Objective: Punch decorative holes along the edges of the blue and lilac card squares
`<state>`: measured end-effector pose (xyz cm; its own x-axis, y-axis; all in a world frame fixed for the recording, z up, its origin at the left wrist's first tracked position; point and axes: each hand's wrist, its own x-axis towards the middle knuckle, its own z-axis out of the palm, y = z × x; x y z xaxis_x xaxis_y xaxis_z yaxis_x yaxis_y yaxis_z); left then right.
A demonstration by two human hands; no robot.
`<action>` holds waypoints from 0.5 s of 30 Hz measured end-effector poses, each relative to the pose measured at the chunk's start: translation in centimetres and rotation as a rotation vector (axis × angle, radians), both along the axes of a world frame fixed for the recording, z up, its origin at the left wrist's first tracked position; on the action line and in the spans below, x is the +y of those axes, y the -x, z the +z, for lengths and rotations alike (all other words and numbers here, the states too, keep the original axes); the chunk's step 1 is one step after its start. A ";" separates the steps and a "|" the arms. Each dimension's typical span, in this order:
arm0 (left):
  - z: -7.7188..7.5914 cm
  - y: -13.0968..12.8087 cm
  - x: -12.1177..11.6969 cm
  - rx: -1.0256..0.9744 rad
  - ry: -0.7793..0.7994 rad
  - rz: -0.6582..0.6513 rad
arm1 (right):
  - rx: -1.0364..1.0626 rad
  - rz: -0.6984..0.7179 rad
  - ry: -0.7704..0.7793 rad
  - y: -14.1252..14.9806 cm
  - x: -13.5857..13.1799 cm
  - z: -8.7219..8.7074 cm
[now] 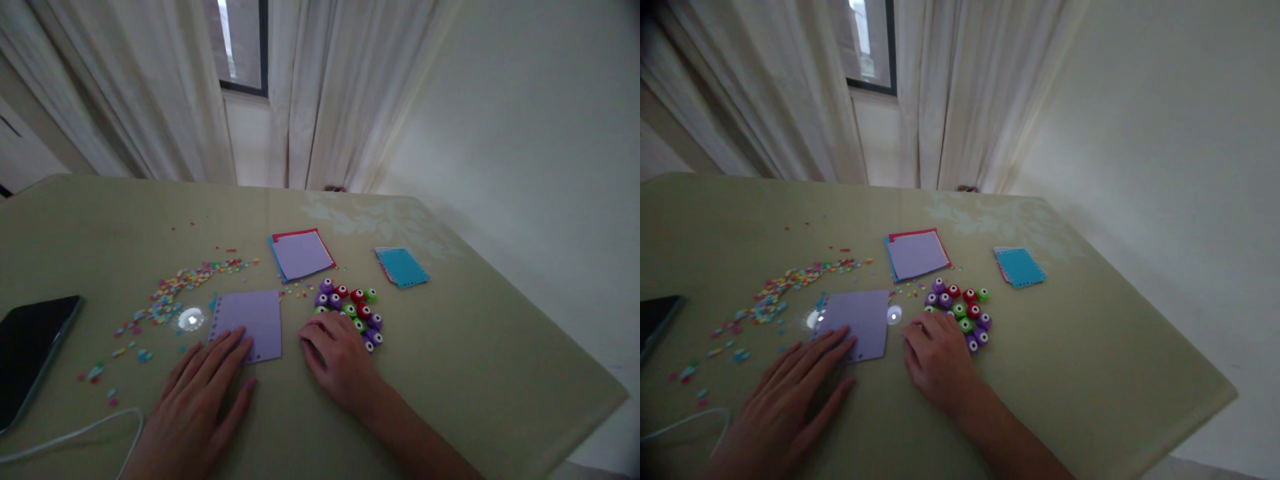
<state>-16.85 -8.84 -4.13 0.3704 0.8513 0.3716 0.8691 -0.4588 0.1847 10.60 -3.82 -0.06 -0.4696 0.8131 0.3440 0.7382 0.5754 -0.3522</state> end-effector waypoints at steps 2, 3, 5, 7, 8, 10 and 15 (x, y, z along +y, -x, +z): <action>-0.1 0.1 0.0 -0.042 0.024 0.022 | 0.020 -0.034 -0.019 -0.1 0.1 -0.2; -0.1 0.1 0.1 -0.061 0.040 0.032 | 0.031 -0.047 -0.024 -0.1 0.2 -0.3; -0.2 0.2 0.1 -0.089 0.066 0.037 | 0.046 -0.071 -0.034 -0.1 0.3 -0.3; -0.4 0.2 0.2 -0.089 0.077 0.043 | 0.051 -0.108 -0.048 -0.1 0.4 -0.2; -0.5 0.2 0.2 -0.083 0.069 0.051 | 0.051 -0.130 -0.056 -0.2 0.4 -0.2; -0.8 0.4 0.2 -0.066 0.056 0.062 | 0.049 -0.178 -0.067 -0.3 0.6 -0.2; -1.3 0.8 0.3 -0.068 0.043 0.018 | 0.030 -0.262 -0.069 -0.5 1.0 -0.5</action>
